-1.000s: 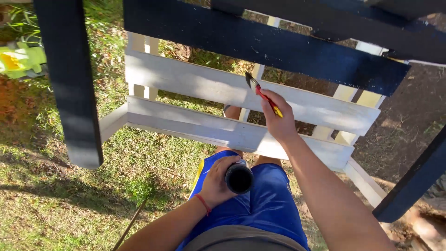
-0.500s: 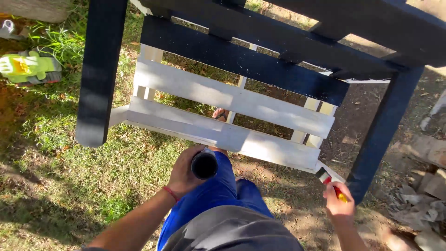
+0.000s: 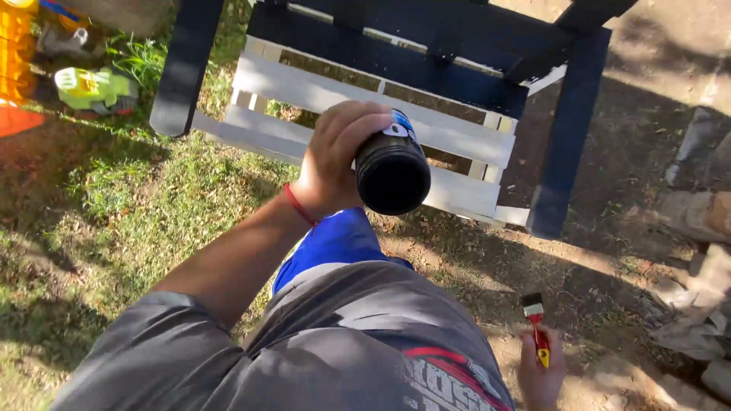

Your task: Painting a wooden chair with black paint using a handheld brush.

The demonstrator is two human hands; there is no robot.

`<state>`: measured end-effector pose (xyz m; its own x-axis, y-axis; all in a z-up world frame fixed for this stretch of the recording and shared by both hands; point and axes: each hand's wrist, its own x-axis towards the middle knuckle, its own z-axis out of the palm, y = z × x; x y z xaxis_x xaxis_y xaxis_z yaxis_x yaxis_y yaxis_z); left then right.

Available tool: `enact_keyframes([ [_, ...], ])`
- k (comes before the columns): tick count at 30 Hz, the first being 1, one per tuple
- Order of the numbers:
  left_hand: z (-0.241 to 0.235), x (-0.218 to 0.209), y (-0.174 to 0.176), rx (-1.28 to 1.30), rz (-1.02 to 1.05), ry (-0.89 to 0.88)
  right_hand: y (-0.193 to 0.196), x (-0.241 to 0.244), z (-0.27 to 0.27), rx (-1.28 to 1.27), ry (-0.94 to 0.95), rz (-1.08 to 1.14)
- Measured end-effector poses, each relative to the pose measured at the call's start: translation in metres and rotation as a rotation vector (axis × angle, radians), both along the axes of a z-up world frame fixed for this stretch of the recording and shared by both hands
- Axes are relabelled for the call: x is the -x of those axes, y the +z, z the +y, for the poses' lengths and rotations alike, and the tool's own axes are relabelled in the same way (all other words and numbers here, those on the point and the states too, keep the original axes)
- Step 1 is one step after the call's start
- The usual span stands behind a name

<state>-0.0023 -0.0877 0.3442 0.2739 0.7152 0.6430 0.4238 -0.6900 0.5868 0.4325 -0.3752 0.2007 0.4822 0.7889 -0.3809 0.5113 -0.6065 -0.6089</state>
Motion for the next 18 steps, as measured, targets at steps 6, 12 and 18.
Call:
enact_keyframes([
  [6,-0.045,-0.006,0.080,-0.279,0.080,0.124,-0.050,-0.026,-0.081,-0.316,-0.097,0.014],
  [12,-0.079,0.015,0.139,-0.514,0.053,0.159,-0.105,-0.054,-0.112,-0.207,-0.112,0.064],
  [18,-0.083,0.060,0.169,-0.505,0.012,0.127,-0.096,-0.024,-0.097,-0.182,-0.134,0.146],
])
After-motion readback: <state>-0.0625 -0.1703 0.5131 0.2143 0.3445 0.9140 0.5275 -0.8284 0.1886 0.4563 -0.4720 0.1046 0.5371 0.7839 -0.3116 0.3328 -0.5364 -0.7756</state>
